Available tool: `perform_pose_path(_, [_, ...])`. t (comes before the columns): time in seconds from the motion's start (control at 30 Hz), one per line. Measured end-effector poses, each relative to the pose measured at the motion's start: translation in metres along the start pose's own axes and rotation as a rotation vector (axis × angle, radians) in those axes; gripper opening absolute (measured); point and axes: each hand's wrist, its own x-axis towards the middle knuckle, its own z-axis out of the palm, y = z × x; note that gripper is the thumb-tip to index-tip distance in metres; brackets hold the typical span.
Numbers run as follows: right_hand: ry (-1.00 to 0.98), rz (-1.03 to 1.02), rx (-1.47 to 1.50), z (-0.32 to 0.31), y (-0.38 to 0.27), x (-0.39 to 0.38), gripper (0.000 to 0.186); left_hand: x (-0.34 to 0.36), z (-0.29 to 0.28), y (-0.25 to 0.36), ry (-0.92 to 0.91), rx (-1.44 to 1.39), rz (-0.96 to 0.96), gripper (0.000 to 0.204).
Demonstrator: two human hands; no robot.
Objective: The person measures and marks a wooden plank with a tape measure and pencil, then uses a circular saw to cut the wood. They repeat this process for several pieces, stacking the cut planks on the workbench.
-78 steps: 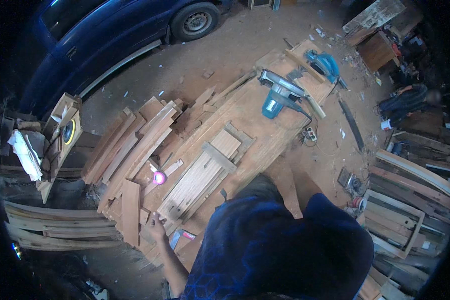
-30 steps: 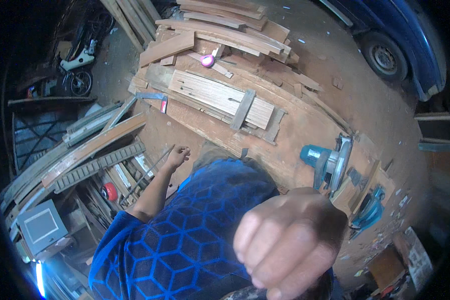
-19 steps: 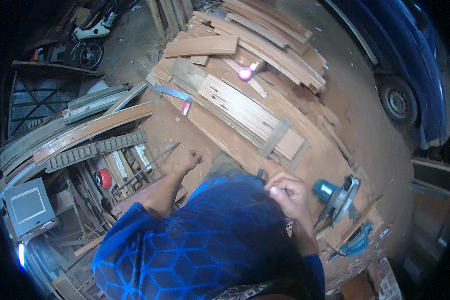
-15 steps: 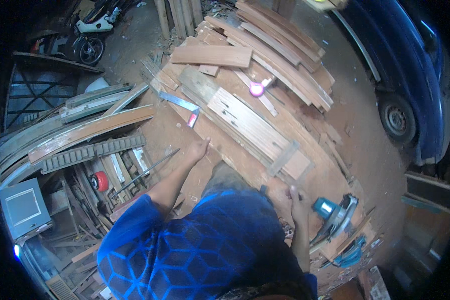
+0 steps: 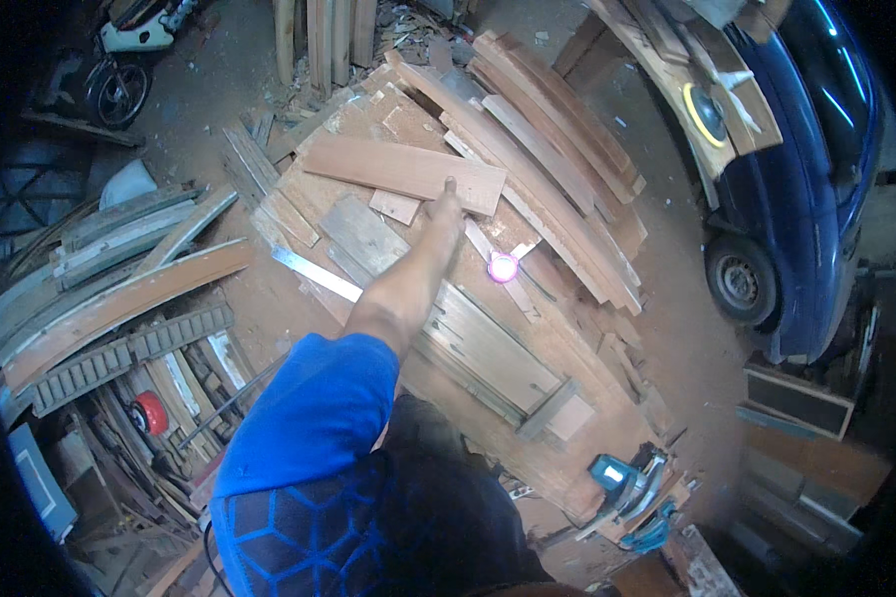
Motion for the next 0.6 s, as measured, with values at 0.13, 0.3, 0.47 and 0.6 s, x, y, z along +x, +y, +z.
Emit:
perform_pose_path(0.13, [-0.134,-0.081,-0.121,0.029,-0.028,-0.037,0.018,-0.108,0.005,0.036,0.083,0.688,0.406,0.07])
perform_pose_path(0.3, [-0.337,-0.494,-0.251,0.059,-0.147,-0.042,0.014,-0.1,-0.041,-0.009,-0.053,0.99,0.602,0.065])
perform_pose_path(0.47, [-0.244,-0.812,-0.242,0.098,-0.27,-0.088,0.029,-0.183,-0.027,0.034,-0.414,0.877,0.639,0.037])
perform_pose_path(0.6, [-0.35,-0.859,-0.286,0.1,-0.289,-0.079,0.044,-0.257,-0.104,0.062,-0.865,0.885,0.409,0.032])
